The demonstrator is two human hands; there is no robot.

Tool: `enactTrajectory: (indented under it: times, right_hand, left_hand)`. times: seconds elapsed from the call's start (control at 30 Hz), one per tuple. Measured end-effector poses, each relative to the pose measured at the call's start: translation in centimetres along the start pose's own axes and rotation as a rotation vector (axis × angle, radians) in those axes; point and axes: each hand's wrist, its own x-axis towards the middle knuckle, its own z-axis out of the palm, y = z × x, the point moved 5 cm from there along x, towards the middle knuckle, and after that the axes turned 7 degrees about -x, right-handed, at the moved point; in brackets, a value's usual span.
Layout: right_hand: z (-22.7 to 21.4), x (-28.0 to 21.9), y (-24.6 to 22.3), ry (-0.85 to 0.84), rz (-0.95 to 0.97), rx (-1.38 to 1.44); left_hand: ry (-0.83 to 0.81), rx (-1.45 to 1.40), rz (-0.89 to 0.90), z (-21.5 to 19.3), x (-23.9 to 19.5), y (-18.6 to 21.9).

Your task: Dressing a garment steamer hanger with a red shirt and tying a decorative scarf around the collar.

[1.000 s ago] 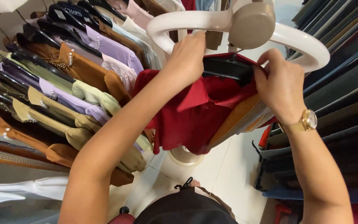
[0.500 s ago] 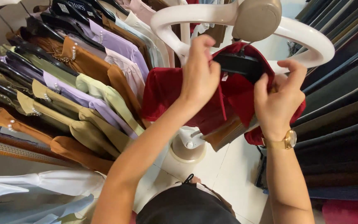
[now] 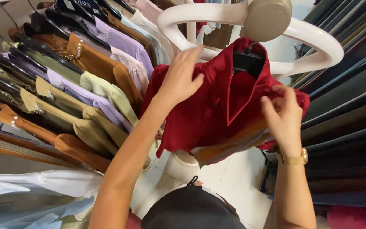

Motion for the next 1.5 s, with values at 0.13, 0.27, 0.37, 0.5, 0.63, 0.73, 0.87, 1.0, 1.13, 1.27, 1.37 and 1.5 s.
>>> enactTrajectory:
  times: [0.13,0.27,0.37,0.5,0.63,0.73,0.87,1.0,1.13,1.27,1.37,1.5]
  right_hand:
    - [2.2,0.0,-1.3,-0.164,0.056,-0.079]
    - [1.8,-0.5,-4.2,-0.221,0.030,-0.027]
    - [1.0,-0.7,-3.7,-0.287,0.015,0.010]
    - [-1.0,-1.2,-3.8,-0.370,-0.019,0.266]
    - [-2.2,-1.6,-5.0,-0.473,-0.083,0.420]
    - [-3.5,-1.4,-6.2,-0.462,-0.158,0.449]
    - [-5.0,-1.0,-6.0,-0.420,-0.173,0.429]
    - [-6.6,-1.1,-4.7,-0.330,-0.157,0.434]
    - [-7.6,-1.5,-3.0,-0.228,-0.118,0.463]
    - [-7.6,-1.9,-2.4,-0.202,-0.108,0.463]
    - [-7.6,-2.2,-2.0,-0.181,-0.068,0.459]
    - [-7.3,-2.5,-1.5,-0.239,-0.026,0.461]
  left_hand:
    - [-0.221,0.120,-0.030,3.5,1.9,-1.1]
    - [-0.003,-0.302,-0.060,1.8,2.8,2.0]
    - [0.200,-0.352,0.038,-0.8,1.2,4.6]
    - [0.351,-0.367,0.071,-1.0,-4.3,9.7]
    - [-0.250,-0.727,-0.160,8.1,-9.5,11.2]
    - [-0.508,-0.829,-0.336,11.7,-9.7,10.6]
    - [-0.575,-1.099,-0.500,16.2,-10.3,7.2]
    - [-0.724,-0.940,-0.587,14.6,-9.6,7.3]
    - [-0.815,-1.026,-0.581,14.3,-9.7,7.8]
    - [-0.808,-1.086,-0.577,15.3,-10.2,7.5]
    - [-0.719,-1.029,-0.538,15.4,-10.1,6.5]
    - [-0.659,-1.135,-0.471,14.7,-9.4,5.5]
